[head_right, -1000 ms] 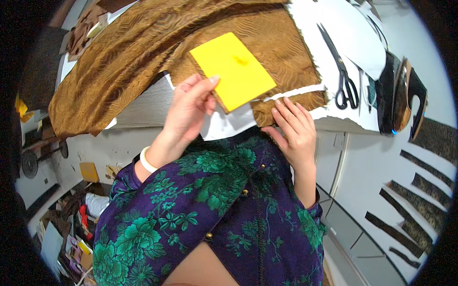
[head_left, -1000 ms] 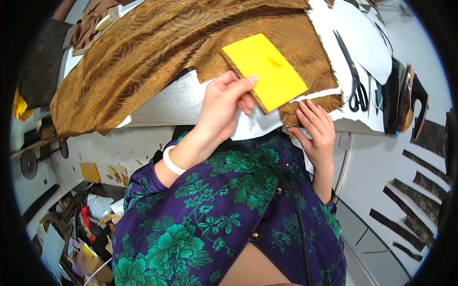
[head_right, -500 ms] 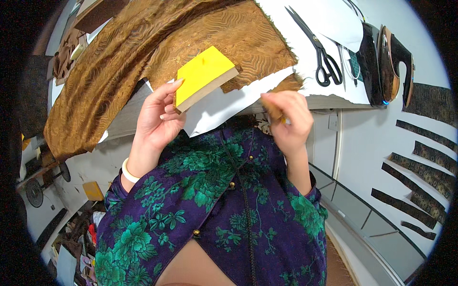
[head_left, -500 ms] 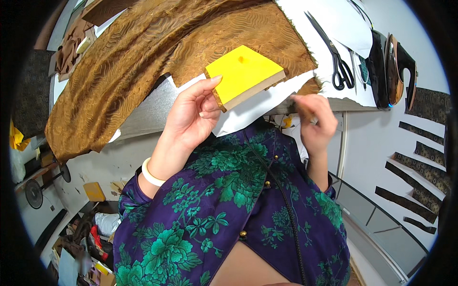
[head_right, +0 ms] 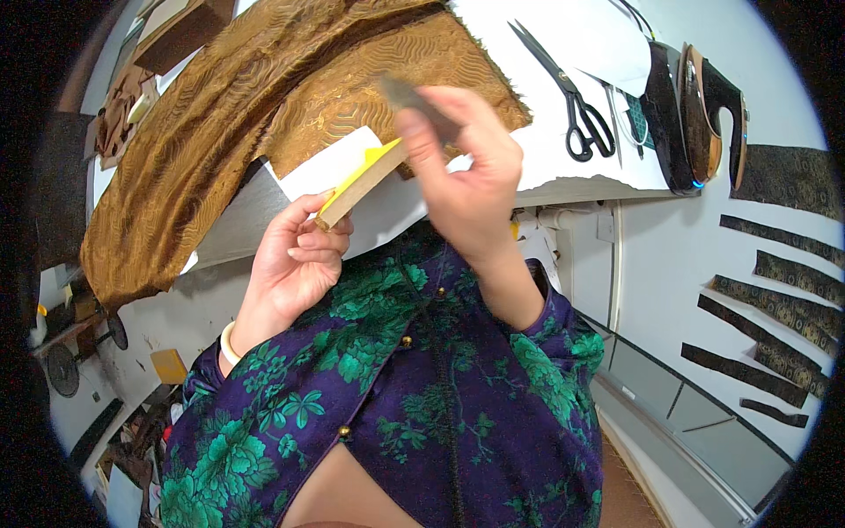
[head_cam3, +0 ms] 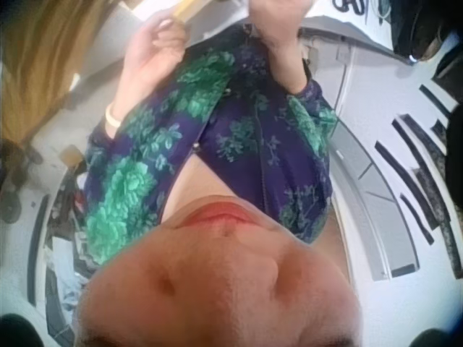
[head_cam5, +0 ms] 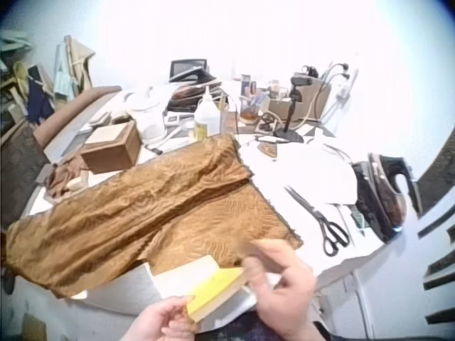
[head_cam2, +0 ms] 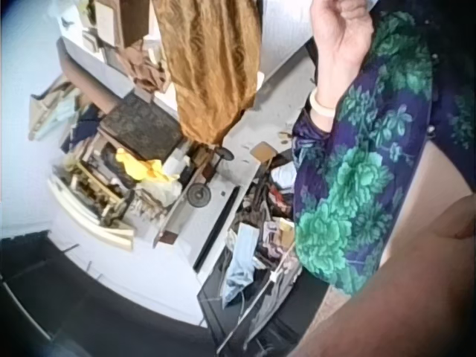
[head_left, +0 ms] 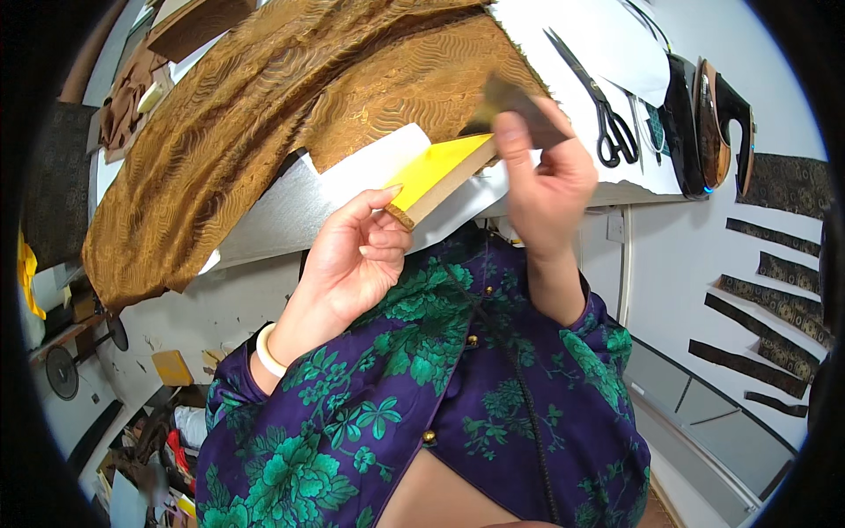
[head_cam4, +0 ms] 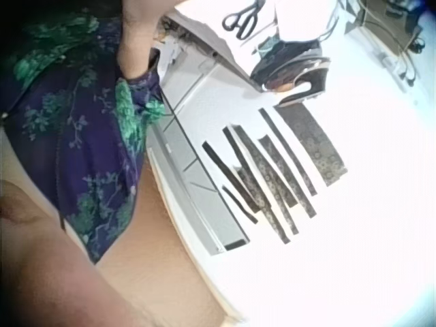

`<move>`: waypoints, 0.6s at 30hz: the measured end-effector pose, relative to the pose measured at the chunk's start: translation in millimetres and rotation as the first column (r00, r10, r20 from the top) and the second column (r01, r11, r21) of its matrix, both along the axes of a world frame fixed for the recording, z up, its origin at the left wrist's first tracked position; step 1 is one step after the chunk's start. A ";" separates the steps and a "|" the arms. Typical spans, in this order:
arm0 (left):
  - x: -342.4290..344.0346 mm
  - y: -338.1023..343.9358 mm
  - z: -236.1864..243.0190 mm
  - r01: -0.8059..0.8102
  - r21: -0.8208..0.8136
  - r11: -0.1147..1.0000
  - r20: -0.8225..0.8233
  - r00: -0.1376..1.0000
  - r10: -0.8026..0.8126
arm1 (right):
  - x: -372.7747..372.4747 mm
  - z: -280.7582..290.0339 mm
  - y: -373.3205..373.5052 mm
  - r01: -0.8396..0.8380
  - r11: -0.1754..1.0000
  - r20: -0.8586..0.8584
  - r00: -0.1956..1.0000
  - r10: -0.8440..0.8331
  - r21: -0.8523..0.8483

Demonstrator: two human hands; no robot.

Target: The person aligns a patterned fabric with a yellow template, trims the fabric with scissors, and uses an iron to press the edges. They then cut the template and continue trimming the fabric to shape.

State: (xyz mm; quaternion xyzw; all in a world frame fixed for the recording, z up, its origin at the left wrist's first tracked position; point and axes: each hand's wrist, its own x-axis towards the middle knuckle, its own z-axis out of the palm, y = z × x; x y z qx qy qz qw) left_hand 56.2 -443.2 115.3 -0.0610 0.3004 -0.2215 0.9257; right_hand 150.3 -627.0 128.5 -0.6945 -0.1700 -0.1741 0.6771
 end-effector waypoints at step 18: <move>10.2 15.6 6.4 -0.699 0.354 -0.621 0.378 0.714 -0.589 | 8.4 7.2 21.8 -0.027 0.969 0.245 0.965 0.089 -0.244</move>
